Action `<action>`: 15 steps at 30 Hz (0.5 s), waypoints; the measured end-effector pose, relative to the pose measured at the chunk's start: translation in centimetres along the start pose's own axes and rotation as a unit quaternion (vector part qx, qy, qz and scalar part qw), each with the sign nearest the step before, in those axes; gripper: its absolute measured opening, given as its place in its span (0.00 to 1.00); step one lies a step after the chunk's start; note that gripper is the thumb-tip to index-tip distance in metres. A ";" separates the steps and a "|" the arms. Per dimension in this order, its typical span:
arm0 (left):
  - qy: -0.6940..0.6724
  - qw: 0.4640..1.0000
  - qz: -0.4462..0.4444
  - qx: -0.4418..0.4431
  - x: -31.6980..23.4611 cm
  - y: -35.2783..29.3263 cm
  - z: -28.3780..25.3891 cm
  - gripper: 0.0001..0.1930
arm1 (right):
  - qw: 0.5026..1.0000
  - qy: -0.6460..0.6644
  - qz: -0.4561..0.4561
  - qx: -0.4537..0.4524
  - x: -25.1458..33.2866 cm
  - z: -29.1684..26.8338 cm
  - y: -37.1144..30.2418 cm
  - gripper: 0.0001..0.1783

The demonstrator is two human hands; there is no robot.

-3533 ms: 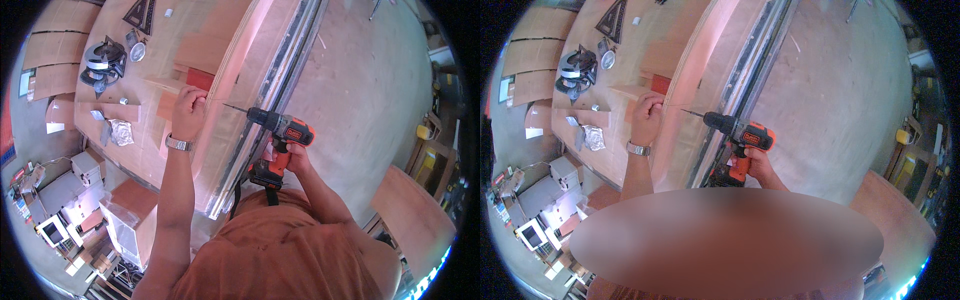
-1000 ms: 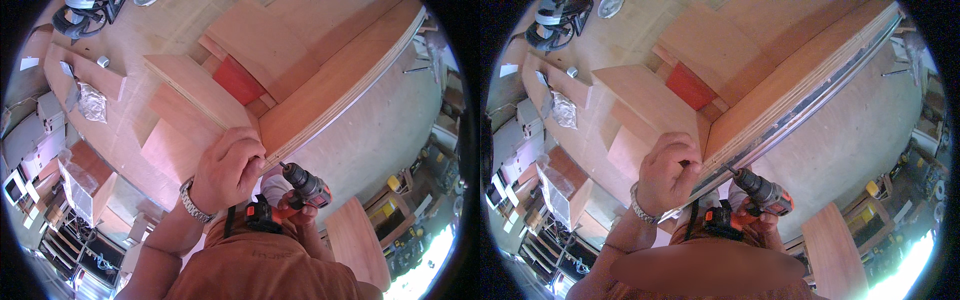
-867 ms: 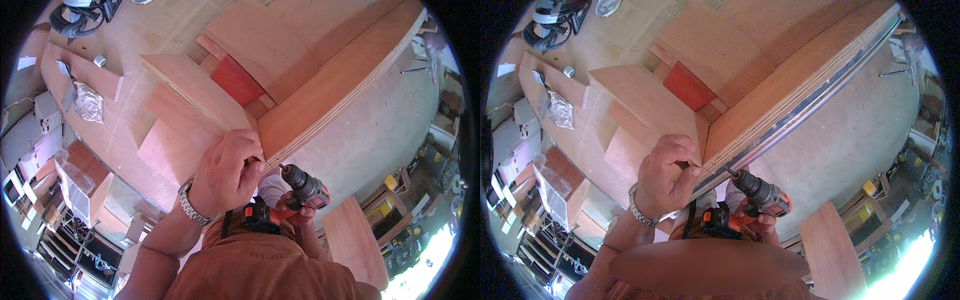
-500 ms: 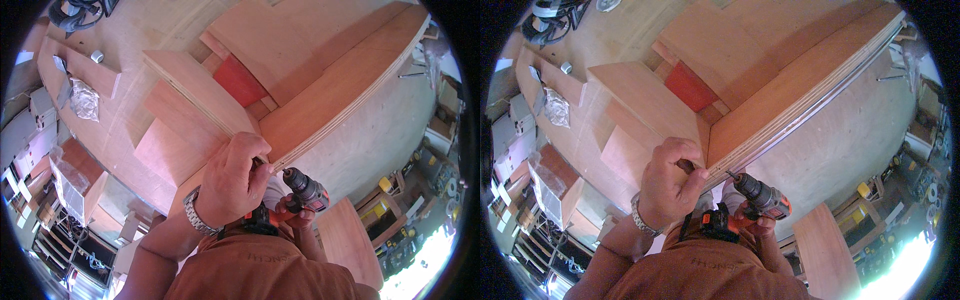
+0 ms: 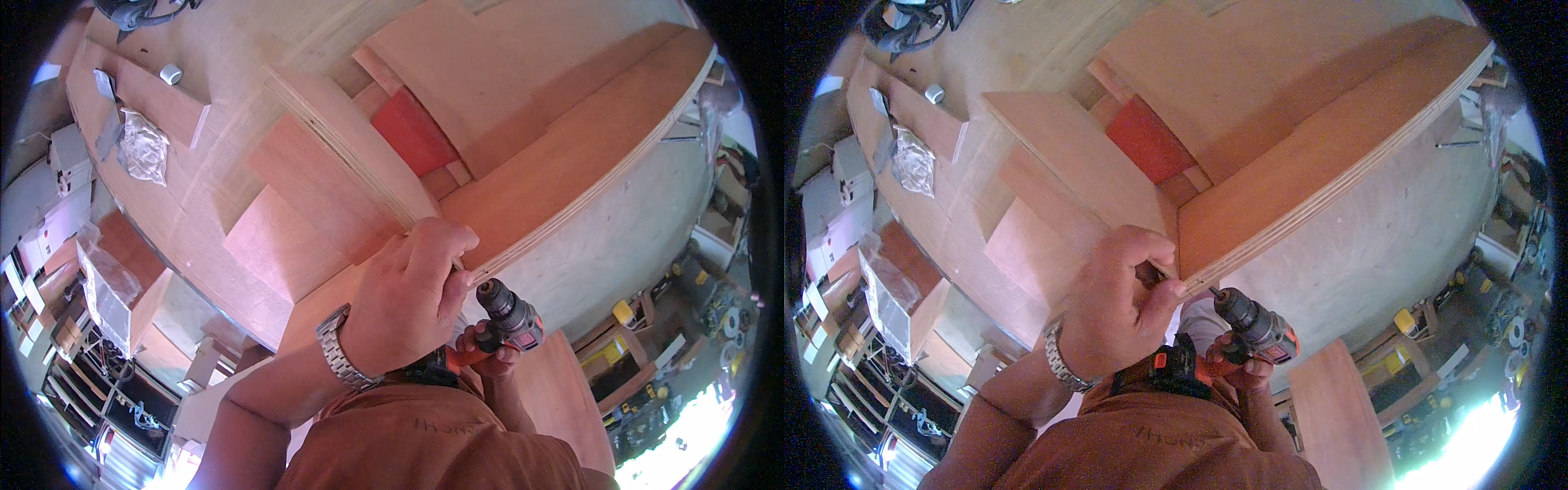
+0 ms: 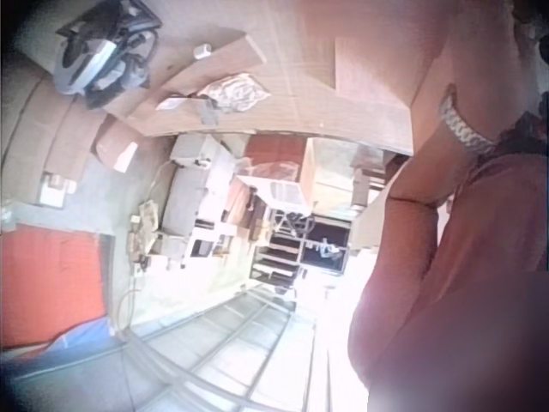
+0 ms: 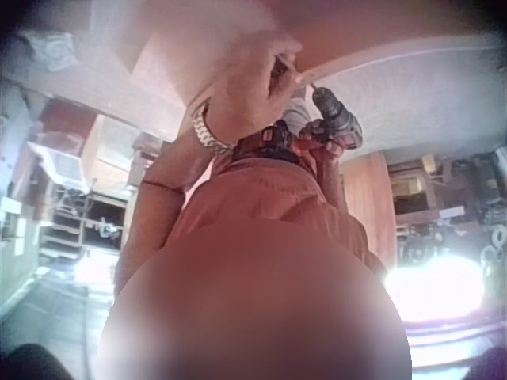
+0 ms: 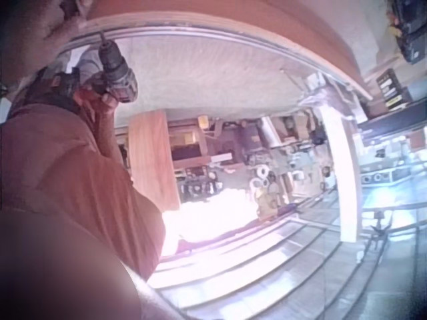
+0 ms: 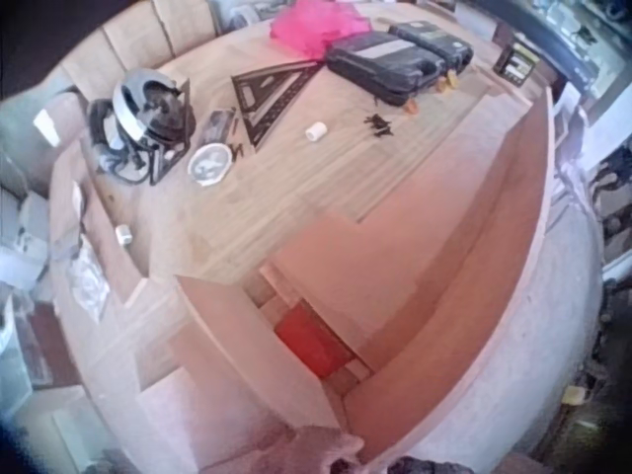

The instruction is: The person aligns a thin wooden strip against a larger wooden panel on a workbench, then uses a cordless drill to drive screws into the strip, securing it to the panel. The person holds the strip in place with one hand while operating the drill with the other.

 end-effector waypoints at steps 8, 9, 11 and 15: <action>-0.030 1.000 -0.002 -0.008 0.4 -0.2 0.4 0.21 | 1.000 -0.008 -0.007 -0.009 0.0 0.5 0.2 0.37; -0.049 0.999 -0.006 -0.009 0.4 -0.2 0.5 0.22 | 1.000 -0.007 -0.006 -0.006 0.0 0.7 0.2 0.37; -0.045 0.999 0.005 -0.014 0.5 -0.2 0.5 0.23 | 1.000 -0.012 -0.015 -0.005 -0.1 0.8 0.4 0.37; -0.034 0.999 0.016 -0.023 0.3 -0.2 0.4 0.21 | 1.000 0.002 -0.011 -0.010 -0.3 1.1 0.3 0.36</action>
Point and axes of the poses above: each hand's wrist, its own y-axis towards the middle knuckle, its own z-axis out of the palm, x = y × z, the point moved 2 cm from there along y, towards the middle knuckle, and after that the axes turned 8 degrees about y, right-handed, at the moved point
